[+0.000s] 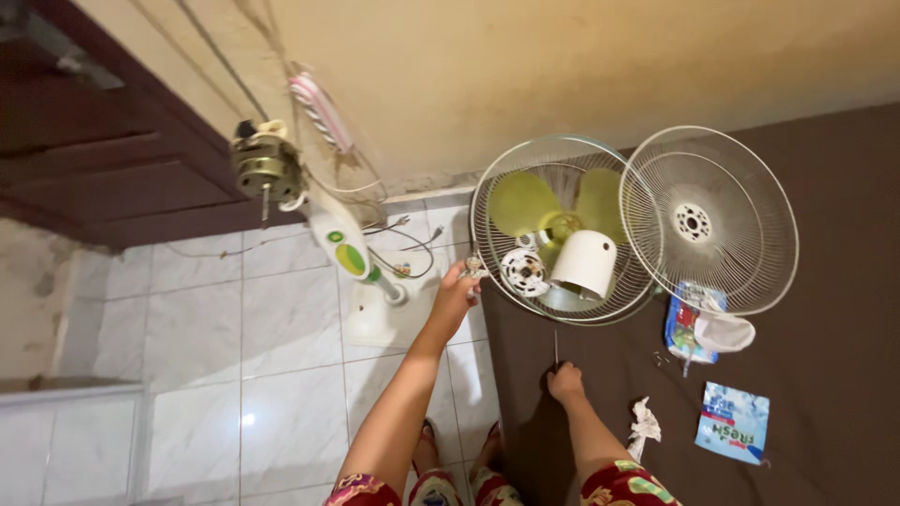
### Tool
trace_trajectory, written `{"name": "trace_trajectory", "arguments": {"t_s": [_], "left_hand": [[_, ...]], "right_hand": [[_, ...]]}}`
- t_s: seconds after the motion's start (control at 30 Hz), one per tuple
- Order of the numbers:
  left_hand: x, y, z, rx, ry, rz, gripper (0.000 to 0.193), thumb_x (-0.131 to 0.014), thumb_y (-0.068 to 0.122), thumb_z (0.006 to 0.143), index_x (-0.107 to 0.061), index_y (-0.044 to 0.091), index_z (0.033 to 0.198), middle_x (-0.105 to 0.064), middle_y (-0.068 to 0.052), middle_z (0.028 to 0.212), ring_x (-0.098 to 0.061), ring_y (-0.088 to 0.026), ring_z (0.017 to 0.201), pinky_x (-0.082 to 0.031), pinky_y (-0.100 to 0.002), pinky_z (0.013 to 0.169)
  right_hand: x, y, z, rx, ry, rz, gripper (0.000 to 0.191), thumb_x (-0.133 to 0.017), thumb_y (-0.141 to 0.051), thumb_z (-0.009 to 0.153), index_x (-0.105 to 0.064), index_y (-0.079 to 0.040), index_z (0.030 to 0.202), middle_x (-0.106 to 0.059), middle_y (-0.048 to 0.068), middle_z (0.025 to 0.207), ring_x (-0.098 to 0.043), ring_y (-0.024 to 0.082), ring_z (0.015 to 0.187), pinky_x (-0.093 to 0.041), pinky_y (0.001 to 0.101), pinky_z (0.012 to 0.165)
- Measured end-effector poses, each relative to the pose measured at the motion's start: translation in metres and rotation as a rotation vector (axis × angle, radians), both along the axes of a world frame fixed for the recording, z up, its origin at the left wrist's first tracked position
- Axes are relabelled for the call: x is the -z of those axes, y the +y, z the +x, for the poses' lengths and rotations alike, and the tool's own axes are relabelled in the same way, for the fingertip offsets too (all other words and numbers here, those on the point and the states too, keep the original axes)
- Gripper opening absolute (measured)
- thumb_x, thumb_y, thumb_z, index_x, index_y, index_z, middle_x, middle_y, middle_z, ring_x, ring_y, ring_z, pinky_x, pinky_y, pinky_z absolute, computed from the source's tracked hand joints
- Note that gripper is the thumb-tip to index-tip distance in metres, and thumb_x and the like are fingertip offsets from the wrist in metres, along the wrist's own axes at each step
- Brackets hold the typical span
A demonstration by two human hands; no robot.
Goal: The person services a ceiling fan hanging from the ceiling. They unscrew and detach the motor housing by hand, wipe components with a tissue, handle the fan blades and cage, and use a screwdriver to work on the motor parts while holding the assembly steady.
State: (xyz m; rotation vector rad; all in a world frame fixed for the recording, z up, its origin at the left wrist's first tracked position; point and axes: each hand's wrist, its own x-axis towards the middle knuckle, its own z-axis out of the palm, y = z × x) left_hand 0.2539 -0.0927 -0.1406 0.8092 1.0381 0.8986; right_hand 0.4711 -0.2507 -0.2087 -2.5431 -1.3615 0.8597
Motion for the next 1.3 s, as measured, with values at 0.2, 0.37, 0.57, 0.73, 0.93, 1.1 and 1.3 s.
{"name": "trace_trajectory", "arguments": {"t_s": [0.2, 0.37, 0.57, 0.73, 0.93, 1.1, 1.3], "left_hand": [[-0.017, 0.001, -0.024, -0.128, 0.045, 0.086, 0.05, -0.067, 0.015, 0.092, -0.038, 0.011, 0.133, -0.062, -0.001, 0.099, -0.058, -0.01, 0.082, -0.049, -0.028, 0.066], [-0.043, 0.008, -0.058, -0.129, -0.035, 0.343, 0.043, -0.073, 0.012, 0.096, -0.047, 0.003, 0.129, -0.065, -0.008, 0.101, -0.05, -0.009, 0.074, -0.041, -0.024, 0.059], [-0.099, 0.0, -0.11, -0.262, 0.126, 0.528, 0.041, -0.079, 0.009, 0.089, -0.064, 0.002, 0.126, -0.067, -0.002, 0.113, -0.061, -0.009, 0.096, -0.052, -0.024, 0.082], [-0.146, 0.018, -0.156, -0.345, 0.304, 0.603, 0.042, -0.085, 0.011, 0.083, -0.069, 0.002, 0.121, -0.072, -0.006, 0.103, -0.066, -0.013, 0.093, -0.055, -0.027, 0.081], [-0.179, 0.061, -0.229, -0.285, 0.553, 0.747, 0.046, -0.09, 0.008, 0.073, -0.07, 0.0, 0.114, -0.073, -0.01, 0.103, -0.071, -0.016, 0.092, -0.06, -0.031, 0.073], [-0.194, 0.106, -0.275, -0.371, 0.638, 0.65, 0.053, -0.089, 0.007, 0.07, -0.067, 0.001, 0.119, -0.073, -0.012, 0.09, -0.071, -0.019, 0.082, -0.059, -0.031, 0.072], [-0.205, 0.164, -0.296, -0.33, 0.657, 0.75, 0.029, -0.09, 0.01, 0.072, -0.073, 0.001, 0.093, -0.077, -0.011, 0.084, -0.074, -0.017, 0.078, -0.059, -0.03, 0.073]], "right_hand": [[-0.036, 0.01, -0.028, 0.162, 0.92, -0.04, 0.024, -0.057, -0.024, 0.086, -0.057, -0.001, 0.092, -0.056, 0.019, 0.069, -0.051, 0.033, 0.056, -0.043, 0.0416, 0.051], [-0.077, 0.045, -0.063, 0.054, 1.505, 0.076, 0.008, -0.054, -0.01, 0.082, -0.051, -0.004, 0.078, -0.056, 0.012, 0.057, -0.055, 0.023, 0.045, -0.044, 0.0357, 0.041], [-0.139, 0.136, -0.111, -0.086, 1.313, 0.319, 0.009, -0.059, -0.013, 0.093, -0.065, -0.008, 0.097, -0.059, -0.001, 0.068, -0.055, 0.01, 0.055, -0.04, 0.0255, 0.048], [-0.21, 0.194, -0.159, -0.129, 1.253, 0.353, 0.018, -0.064, -0.022, 0.098, -0.072, -0.01, 0.108, -0.052, -0.005, 0.065, -0.043, 0.006, 0.051, -0.03, 0.0243, 0.045], [-0.238, 0.241, -0.22, -0.128, 1.242, 0.306, 0.018, -0.065, -0.025, 0.098, -0.073, -0.013, 0.109, -0.05, -0.006, 0.064, -0.044, 0.006, 0.05, -0.029, 0.0233, 0.044], [-0.226, 0.3, -0.258, -0.054, 1.209, 0.443, 0.015, -0.066, -0.021, 0.097, -0.065, -0.006, 0.097, -0.05, -0.002, 0.06, -0.042, 0.01, 0.044, -0.03, 0.0277, 0.04], [-0.218, 0.345, -0.268, 0.059, 1.115, 0.448, 0.013, -0.065, -0.02, 0.095, -0.063, -0.008, 0.097, -0.042, -0.003, 0.056, -0.035, 0.01, 0.041, -0.025, 0.0301, 0.038]]}}
